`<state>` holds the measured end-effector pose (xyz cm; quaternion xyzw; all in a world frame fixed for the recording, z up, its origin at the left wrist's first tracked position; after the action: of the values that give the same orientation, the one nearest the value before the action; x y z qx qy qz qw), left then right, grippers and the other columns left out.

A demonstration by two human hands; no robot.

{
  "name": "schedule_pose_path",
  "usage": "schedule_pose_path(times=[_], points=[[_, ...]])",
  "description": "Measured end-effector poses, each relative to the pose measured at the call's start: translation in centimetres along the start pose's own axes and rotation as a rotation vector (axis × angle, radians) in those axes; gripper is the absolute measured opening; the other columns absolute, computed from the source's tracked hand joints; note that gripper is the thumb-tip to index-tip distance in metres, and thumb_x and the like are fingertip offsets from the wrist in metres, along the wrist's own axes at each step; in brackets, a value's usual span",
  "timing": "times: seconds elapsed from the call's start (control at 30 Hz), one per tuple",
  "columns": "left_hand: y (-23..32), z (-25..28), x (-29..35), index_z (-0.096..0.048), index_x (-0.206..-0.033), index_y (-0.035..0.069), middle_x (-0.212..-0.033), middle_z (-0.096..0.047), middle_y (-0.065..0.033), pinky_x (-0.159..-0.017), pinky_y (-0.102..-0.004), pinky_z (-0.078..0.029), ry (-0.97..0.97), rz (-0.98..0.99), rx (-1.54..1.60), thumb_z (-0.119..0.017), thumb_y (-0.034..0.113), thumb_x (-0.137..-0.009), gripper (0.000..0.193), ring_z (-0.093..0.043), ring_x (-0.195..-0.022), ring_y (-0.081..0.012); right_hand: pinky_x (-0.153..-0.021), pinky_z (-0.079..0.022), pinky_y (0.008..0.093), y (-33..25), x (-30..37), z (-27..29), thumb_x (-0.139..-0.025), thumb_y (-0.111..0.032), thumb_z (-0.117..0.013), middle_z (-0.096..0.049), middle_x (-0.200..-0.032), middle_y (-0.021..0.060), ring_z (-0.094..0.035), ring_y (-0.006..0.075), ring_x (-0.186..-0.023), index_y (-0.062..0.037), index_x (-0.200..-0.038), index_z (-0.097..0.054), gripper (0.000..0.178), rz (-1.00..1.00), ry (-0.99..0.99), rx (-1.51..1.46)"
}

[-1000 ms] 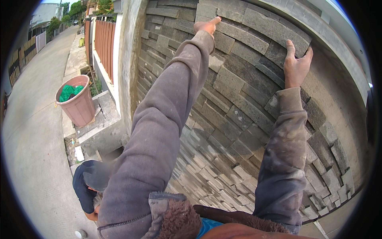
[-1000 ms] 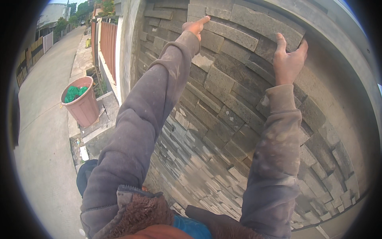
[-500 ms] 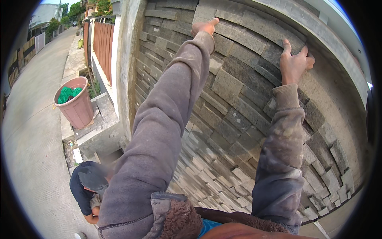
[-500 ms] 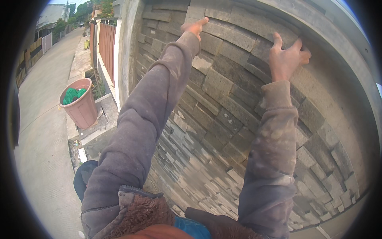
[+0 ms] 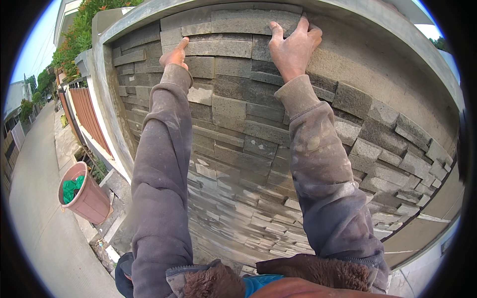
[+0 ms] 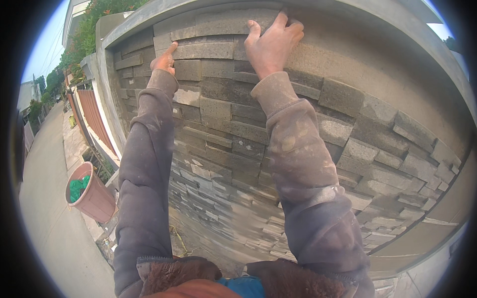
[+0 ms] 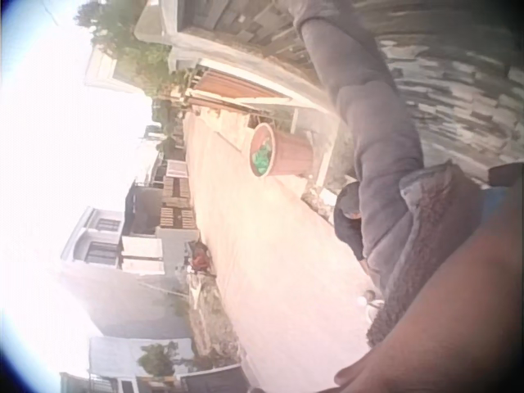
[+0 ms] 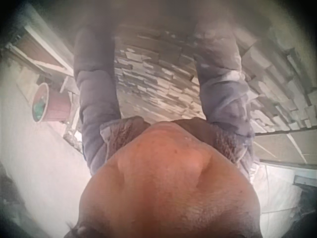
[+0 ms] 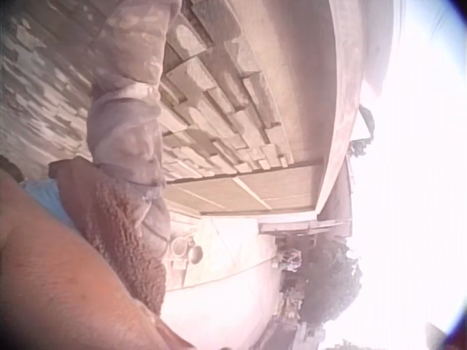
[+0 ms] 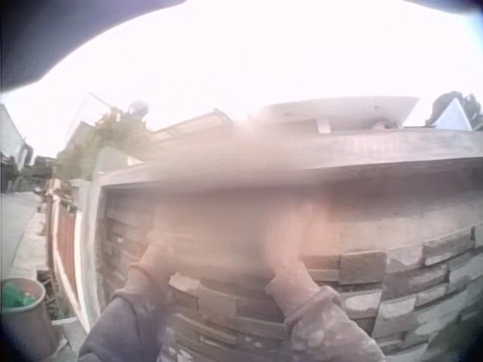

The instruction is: The person uses an angle grinder to cut and shape rectangular stone tiles on a tiled floor. They hold the tiles with one hand and operate the grinder with the other, then lift and inspect the cut pieces before placing them against a wall.

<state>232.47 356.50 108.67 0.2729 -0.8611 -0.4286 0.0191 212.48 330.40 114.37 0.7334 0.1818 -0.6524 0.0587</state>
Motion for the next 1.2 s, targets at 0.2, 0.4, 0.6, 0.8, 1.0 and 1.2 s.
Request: schedule_pose_path(times=[0.2, 0.4, 0.6, 0.8, 1.0, 1.2], points=[[-1.2, 0.2, -2.6, -0.040, -0.137, -0.014, -0.136, -0.050, -0.0235, -0.099, -0.0439, -0.046, -0.050, -0.021, 0.014, -0.097, 0.026, -0.066, 0.099, -0.057, -0.117, -0.0313, -0.090, -0.039, 0.0517, -0.2, -0.2, -0.3, -0.090, -0.029, -0.070, -0.054, -0.106, 0.0294, -0.048, 0.0405, -0.106, 0.0129, -0.121, -0.050, 0.056, -0.033, -0.023, 0.062], [-0.3, 0.6, -2.1, -0.038, -0.137, -0.014, -0.134, -0.050, -0.0217, -0.094, -0.0417, -0.049, -0.052, -0.012, -0.037, -0.094, 0.023, -0.071, 0.094, -0.056, -0.113, -0.0297, -0.089, -0.040, 0.0547, -1.2, -0.5, 0.1, -0.090, -0.028, -0.070, -0.057, -0.105, 0.0295, -0.050, 0.0405, -0.103, 0.0122, -0.120, -0.051, 0.053, -0.088, -0.060, 0.046], [-0.8, 0.2, -0.9, -0.030, -0.140, -0.015, -0.141, -0.045, -0.0272, -0.106, -0.0368, -0.043, -0.066, -0.006, 0.113, -0.096, 0.015, -0.066, 0.103, -0.052, -0.125, -0.0349, -0.092, -0.039, 0.0573, -0.8, -0.6, 0.1, -0.090, -0.026, -0.070, -0.058, -0.105, 0.0323, -0.052, 0.0448, -0.108, 0.0129, -0.118, -0.051, 0.051, -0.107, -0.068, 0.060], [-1.0, 0.3, -1.5, -0.028, -0.143, -0.014, -0.141, -0.045, -0.0274, -0.108, -0.0411, -0.041, -0.066, -0.004, 0.101, -0.095, 0.015, -0.067, 0.106, -0.049, -0.127, -0.0364, -0.091, -0.040, 0.0582, -0.9, -0.5, 0.0, -0.090, -0.027, -0.070, -0.059, -0.105, 0.0342, -0.053, 0.0458, -0.107, 0.0135, -0.118, -0.052, 0.052, -0.084, -0.053, 0.051], [-1.2, -0.2, -1.3, -0.026, -0.146, -0.012, -0.144, -0.040, -0.0270, -0.109, -0.0444, -0.041, -0.112, 0.000, 0.116, -0.093, 0.013, -0.071, 0.104, -0.049, -0.128, -0.0364, -0.101, -0.039, 0.0572, 1.3, -1.6, -0.7, -0.089, -0.036, -0.071, -0.058, -0.118, 0.0367, -0.050, 0.0494, -0.119, 0.0149, -0.131, -0.047, 0.070, -0.022, -0.066, 0.073], [-0.7, 0.2, -1.0, -0.024, -0.145, -0.013, -0.143, -0.041, -0.0269, -0.112, -0.0461, -0.038, -0.118, -0.066, 0.143, -0.093, 0.011, -0.071, 0.104, -0.050, -0.127, -0.0356, -0.081, -0.053, 0.0506, -0.5, -1.3, 1.0, -0.082, -0.016, -0.076, -0.068, -0.098, 0.0290, -0.065, 0.0481, -0.095, 0.0042, -0.114, -0.059, 0.041, 0.174, 0.065, -0.166]])
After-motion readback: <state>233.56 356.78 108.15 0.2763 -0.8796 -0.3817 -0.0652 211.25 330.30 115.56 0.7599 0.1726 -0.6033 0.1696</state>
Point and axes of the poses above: each hand's wrist, its own x-axis away from the middle knuckle, its own z-axis out of the back of the hand, y = z × x, the point moved 5 cm from there along -x, towards the middle knuckle
